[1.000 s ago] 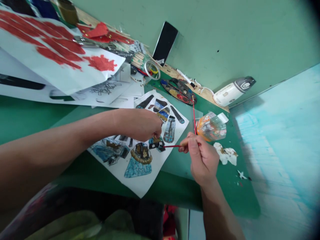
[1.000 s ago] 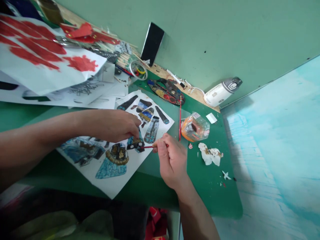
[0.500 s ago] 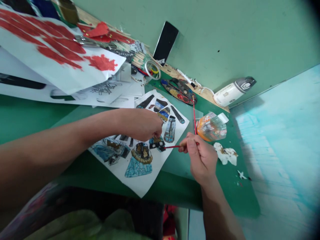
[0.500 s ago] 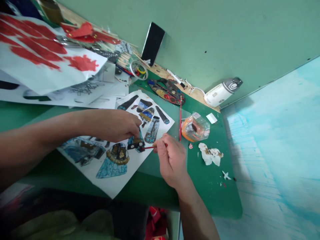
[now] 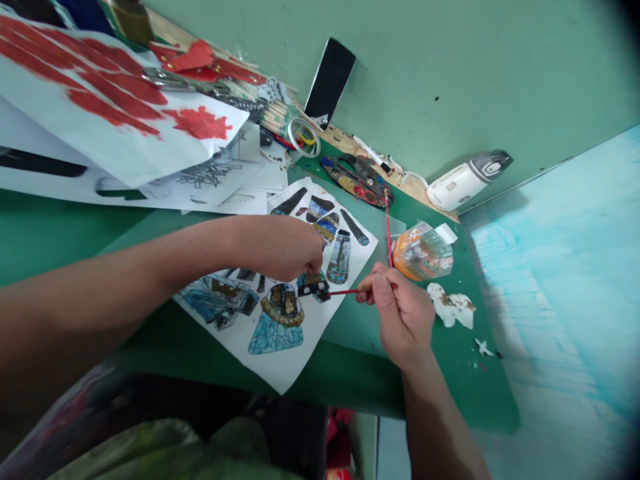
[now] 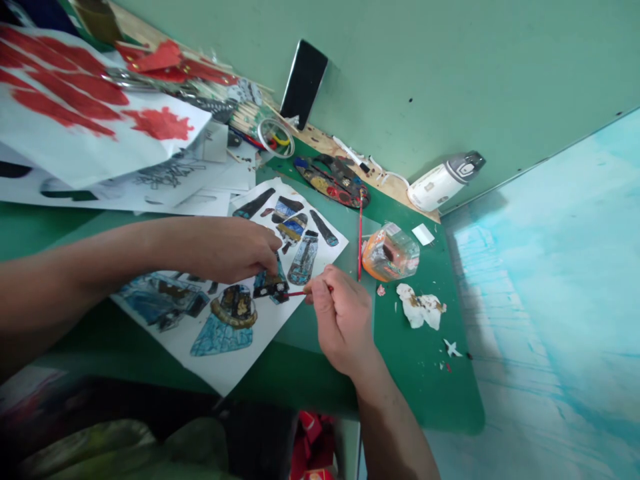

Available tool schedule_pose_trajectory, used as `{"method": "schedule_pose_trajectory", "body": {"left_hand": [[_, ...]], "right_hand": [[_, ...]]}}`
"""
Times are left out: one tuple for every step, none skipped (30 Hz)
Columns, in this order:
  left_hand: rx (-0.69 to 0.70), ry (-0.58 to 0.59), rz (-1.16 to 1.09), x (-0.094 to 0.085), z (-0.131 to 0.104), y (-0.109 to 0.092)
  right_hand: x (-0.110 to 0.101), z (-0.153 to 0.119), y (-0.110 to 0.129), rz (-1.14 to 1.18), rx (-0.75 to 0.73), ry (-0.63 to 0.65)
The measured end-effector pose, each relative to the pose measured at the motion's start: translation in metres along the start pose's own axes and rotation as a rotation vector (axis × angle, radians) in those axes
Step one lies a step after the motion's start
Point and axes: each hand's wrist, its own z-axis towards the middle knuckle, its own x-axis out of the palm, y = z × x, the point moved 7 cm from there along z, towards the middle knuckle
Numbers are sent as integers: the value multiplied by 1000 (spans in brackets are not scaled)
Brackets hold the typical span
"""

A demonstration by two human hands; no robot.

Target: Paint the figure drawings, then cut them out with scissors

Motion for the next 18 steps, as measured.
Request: {"method": "schedule_pose_trajectory", "body": {"left_hand": [[2,-4,3,0,0,0],[2,-4,4,0,0,0],[-1,-2,4,0,0,0],[-5,1,4,0,0,0],[-10,5,5,0,0,0],[-15,7,7,0,0,0],[-18,8,10,0,0,0],[-18,6,11,0,0,0],[-17,4,12,0,0,0],[-18,3,12,0,0,0],[-22,3,15,0,1,0],[-25,5,18,0,0,0],[-28,9,22,1,0,0],[-30,12,27,1,0,0],[-31,15,31,1,0,0],[-30,16,30,1,0,0],[-29,15,28,1,-1,-1],[-30,13,27,0,-1,-1]], "right_hand": [[-1,-1,0,9,5,-12],[-1,-1,0,22,7,-22],[-1,-1,0,34,6,-31],[0,-1,0,43,-1,-29],[1,-1,1,51,-14,-23],[2,0,2,56,-28,-7],[4,0,3,52,-39,14],[6,0,3,39,-47,33],[6,1,4,18,-52,43],[6,1,4,-5,-56,44],[5,1,4,-27,-59,36],[4,1,4,-43,-60,24],[2,1,3,-50,-60,11],[1,1,3,-49,-56,2],[1,0,2,-40,-47,-5],[1,0,1,-25,-40,-12],[0,0,0,-7,-33,-20],[0,-1,0,14,-29,-30]]}}
